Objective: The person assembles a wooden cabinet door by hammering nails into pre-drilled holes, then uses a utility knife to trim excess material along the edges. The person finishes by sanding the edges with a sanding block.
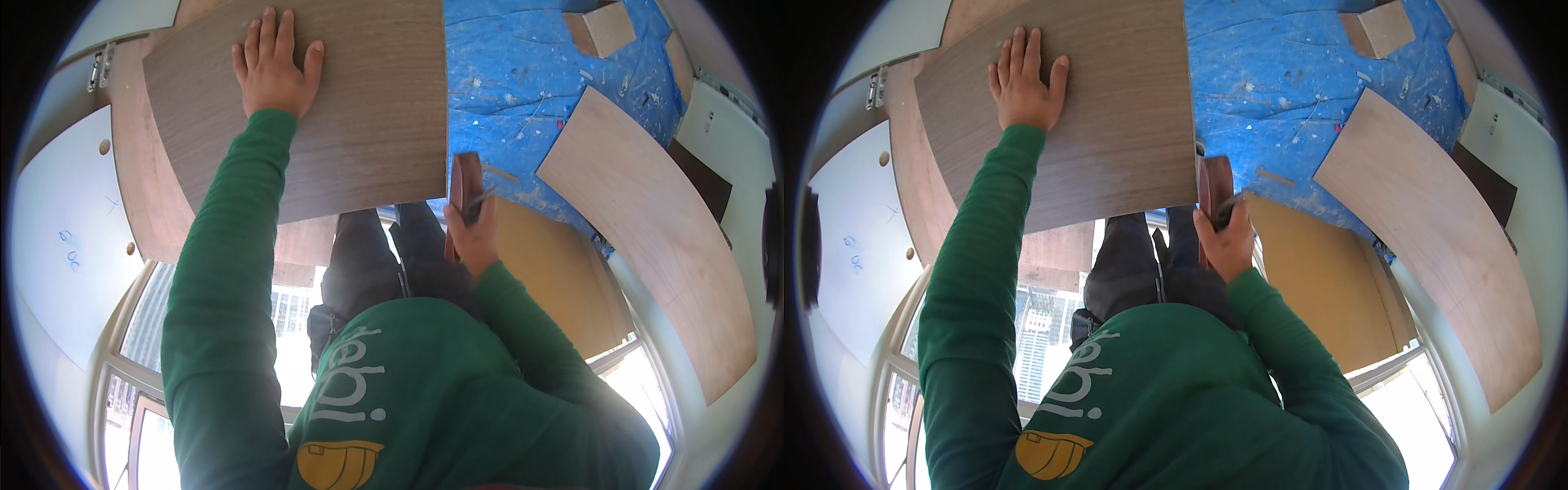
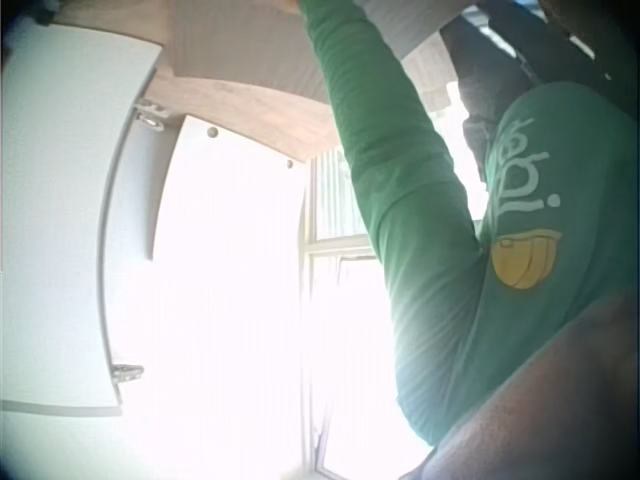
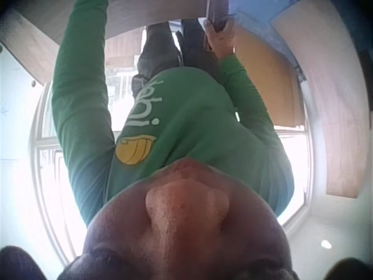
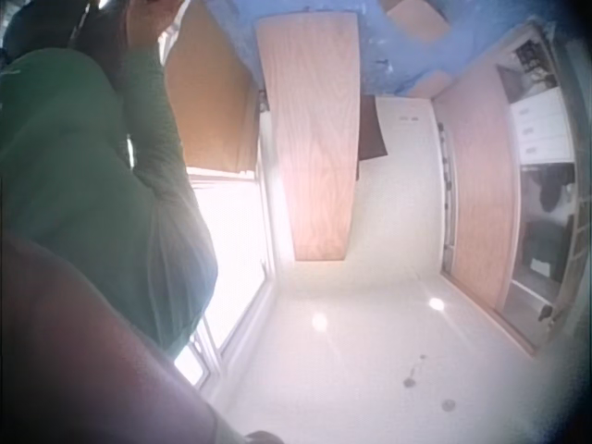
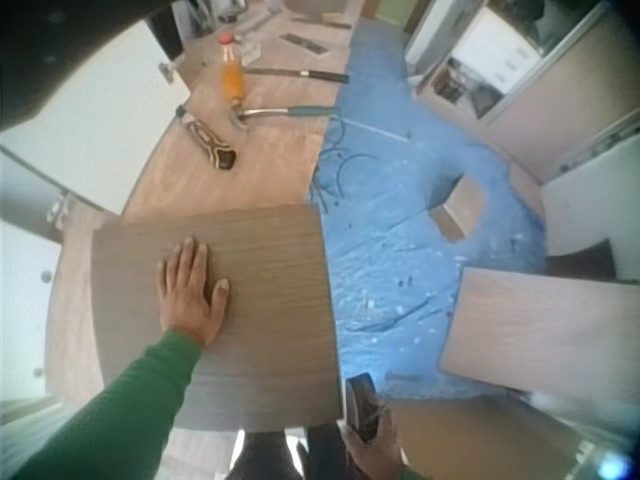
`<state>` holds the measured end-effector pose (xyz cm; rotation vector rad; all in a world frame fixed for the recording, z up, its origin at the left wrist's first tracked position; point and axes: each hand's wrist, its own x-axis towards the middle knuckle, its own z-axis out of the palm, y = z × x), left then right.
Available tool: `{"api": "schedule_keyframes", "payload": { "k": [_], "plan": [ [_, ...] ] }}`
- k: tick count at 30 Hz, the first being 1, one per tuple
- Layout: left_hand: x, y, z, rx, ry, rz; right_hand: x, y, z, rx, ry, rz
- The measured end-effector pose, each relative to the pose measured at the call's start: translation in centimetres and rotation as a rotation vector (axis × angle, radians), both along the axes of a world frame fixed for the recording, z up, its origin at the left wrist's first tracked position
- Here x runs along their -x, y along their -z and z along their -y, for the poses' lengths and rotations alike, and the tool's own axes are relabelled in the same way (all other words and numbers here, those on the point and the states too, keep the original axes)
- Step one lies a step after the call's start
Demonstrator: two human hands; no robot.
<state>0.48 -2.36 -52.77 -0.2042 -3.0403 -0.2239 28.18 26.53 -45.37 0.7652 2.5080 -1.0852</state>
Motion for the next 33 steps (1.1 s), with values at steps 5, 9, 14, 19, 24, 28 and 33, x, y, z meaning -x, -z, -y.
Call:
{"api": "schedule_keyframes", "payload": {
  "k": [5, 9, 14, 19, 24, 28, 33],
  "plan": [
    [0.4, -0.4, -0.1, 0.05, -0.028, 0.046, 19.9, 3.0, 0.1, 0.018, 0.016, -0.18],
    [0.3, -0.4, -0.2, 0.032, -0.023, 0.057, 32.7, 2.7, 0.8, -0.041, -0.069, -0.316],
    [0.3, -0.5, -0.2, 0.029, -0.015, 0.063, 40.6, 4.5, 1.0, -0.208, -0.205, -0.462],
    [0.2, -0.3, 0.0, 0.022, -0.016, 0.042, 41.4, 4.8, 1.4, -0.243, -0.258, -0.486],
    [0.3, -0.3, 0.1, 0.019, -0.017, 0.046, 39.1, 5.2, 1.8, -0.313, -0.219, -0.431],
    [0.3, -0.2, 0.0, 0.002, -0.012, 0.042, 37.1, 5.4, 1.7, -0.306, -0.21, -0.463],
    [0.4, -0.3, -0.1, -0.002, -0.009, 0.039, 31.2, 3.8, 2.0, -0.26, -0.169, -0.285]
  ]
}}
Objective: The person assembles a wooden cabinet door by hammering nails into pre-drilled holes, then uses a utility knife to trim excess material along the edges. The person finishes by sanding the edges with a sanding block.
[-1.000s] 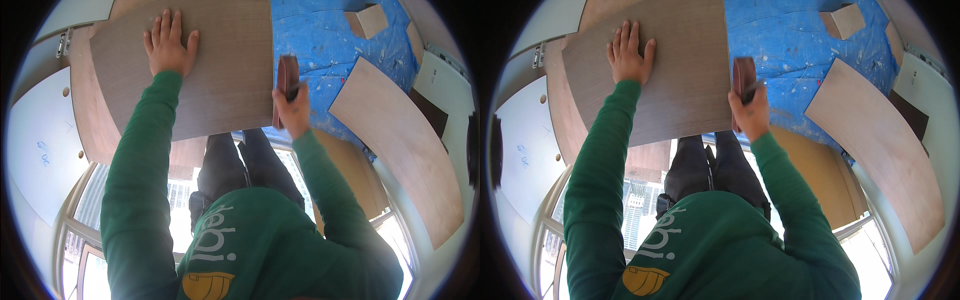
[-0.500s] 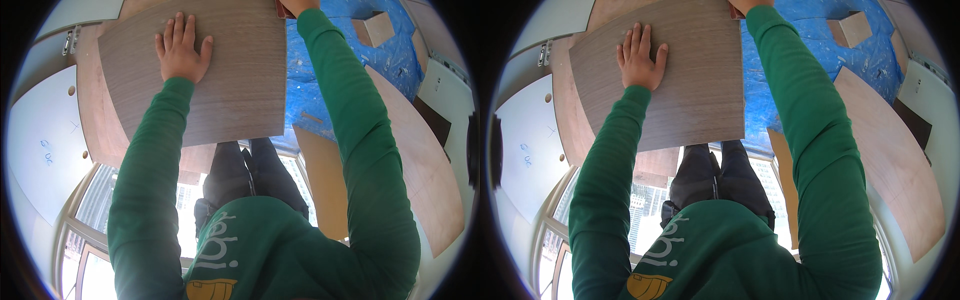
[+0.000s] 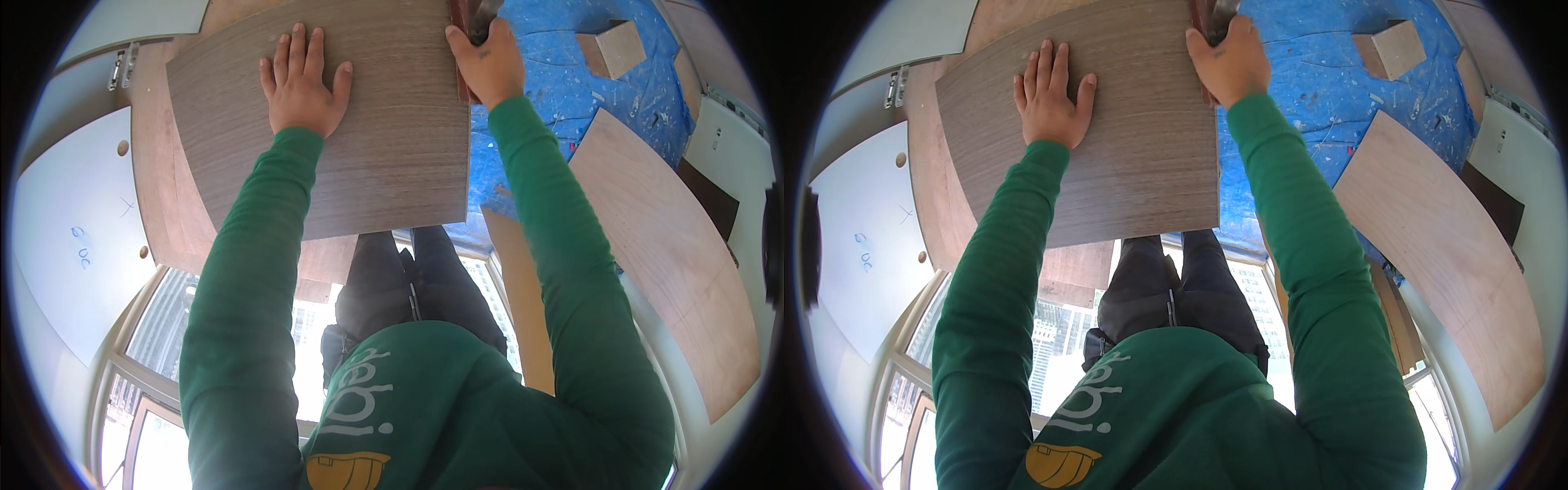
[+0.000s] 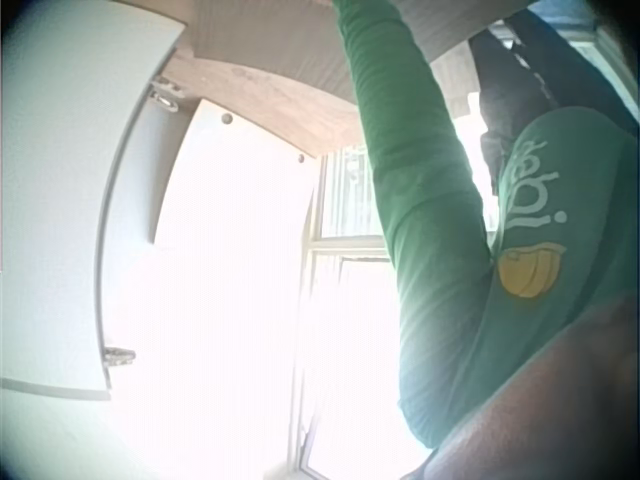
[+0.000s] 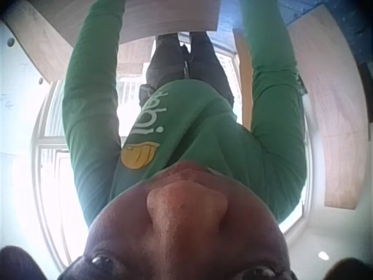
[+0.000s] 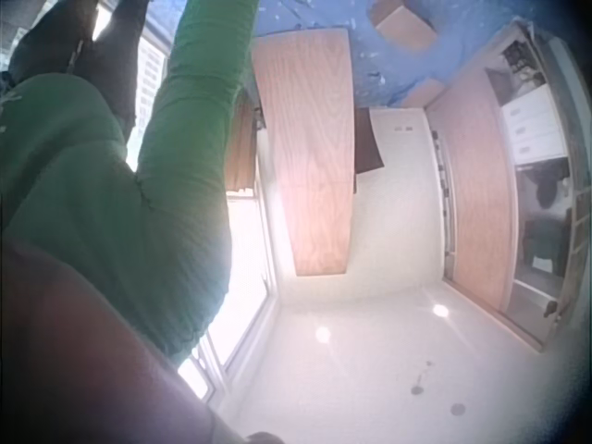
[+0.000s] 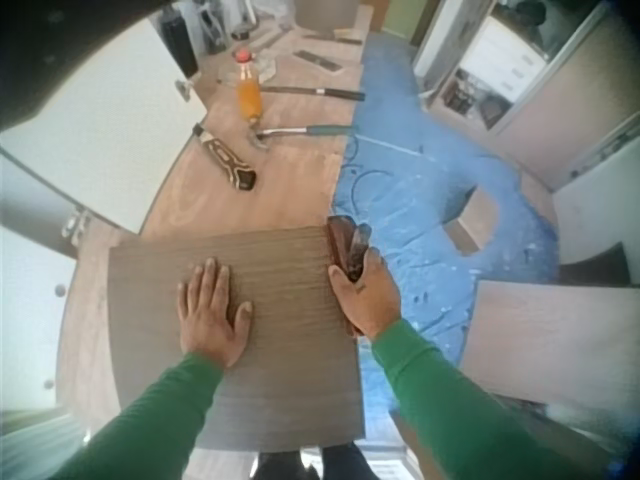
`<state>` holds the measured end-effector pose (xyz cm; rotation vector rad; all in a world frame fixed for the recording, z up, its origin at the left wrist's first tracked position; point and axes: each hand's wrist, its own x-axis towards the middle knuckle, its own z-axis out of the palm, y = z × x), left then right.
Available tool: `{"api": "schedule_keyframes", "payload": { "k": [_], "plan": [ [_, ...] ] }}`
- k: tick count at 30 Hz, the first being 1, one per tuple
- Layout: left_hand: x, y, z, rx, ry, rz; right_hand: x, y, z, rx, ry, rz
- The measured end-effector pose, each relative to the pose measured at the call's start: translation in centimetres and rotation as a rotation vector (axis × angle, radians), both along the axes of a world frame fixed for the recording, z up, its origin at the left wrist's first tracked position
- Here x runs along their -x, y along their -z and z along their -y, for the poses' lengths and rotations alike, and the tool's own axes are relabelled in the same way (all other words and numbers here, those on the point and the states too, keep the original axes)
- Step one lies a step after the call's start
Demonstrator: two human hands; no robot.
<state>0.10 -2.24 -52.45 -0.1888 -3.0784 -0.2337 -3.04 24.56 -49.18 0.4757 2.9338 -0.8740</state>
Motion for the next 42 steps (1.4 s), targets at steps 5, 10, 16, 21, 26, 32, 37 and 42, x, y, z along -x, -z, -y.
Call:
{"api": "schedule_keyframes", "payload": {
  "k": [5, 10, 16, 21, 26, 32, 37, 42],
  "plan": [
    [-0.1, -0.2, 0.1, 0.019, -0.007, 0.007, -10.4, -0.8, 0.3, 0.003, 0.038, 0.108],
    [-0.1, -0.3, 0.0, 0.027, 0.002, 0.006, -30.1, -2.1, -0.5, 0.184, 0.052, 0.193],
    [3.7, -0.2, -1.2, -0.148, 0.199, -0.044, -37.8, -4.9, -4.0, 0.412, 0.306, 0.36],
    [7.5, 0.4, -5.4, -0.062, 0.217, 0.045, -35.0, -4.1, -5.6, 0.394, 0.331, 0.299],
    [7.8, 0.7, -3.7, -0.065, 0.245, 0.032, -29.6, -3.7, -4.7, 0.61, 0.439, 0.185],
    [4.6, 1.6, 4.7, 0.004, 0.091, -0.068, -16.7, -2.9, -3.3, 0.458, 0.18, 0.009],
    [3.7, 1.5, 5.2, 0.037, -0.002, -0.062, -3.1, -0.5, -1.6, 0.169, 0.013, -0.124],
    [2.7, 1.2, 5.6, 0.005, 0.008, -0.092, 6.6, 1.2, -0.6, -0.021, -0.078, -0.135]
  ]
}}
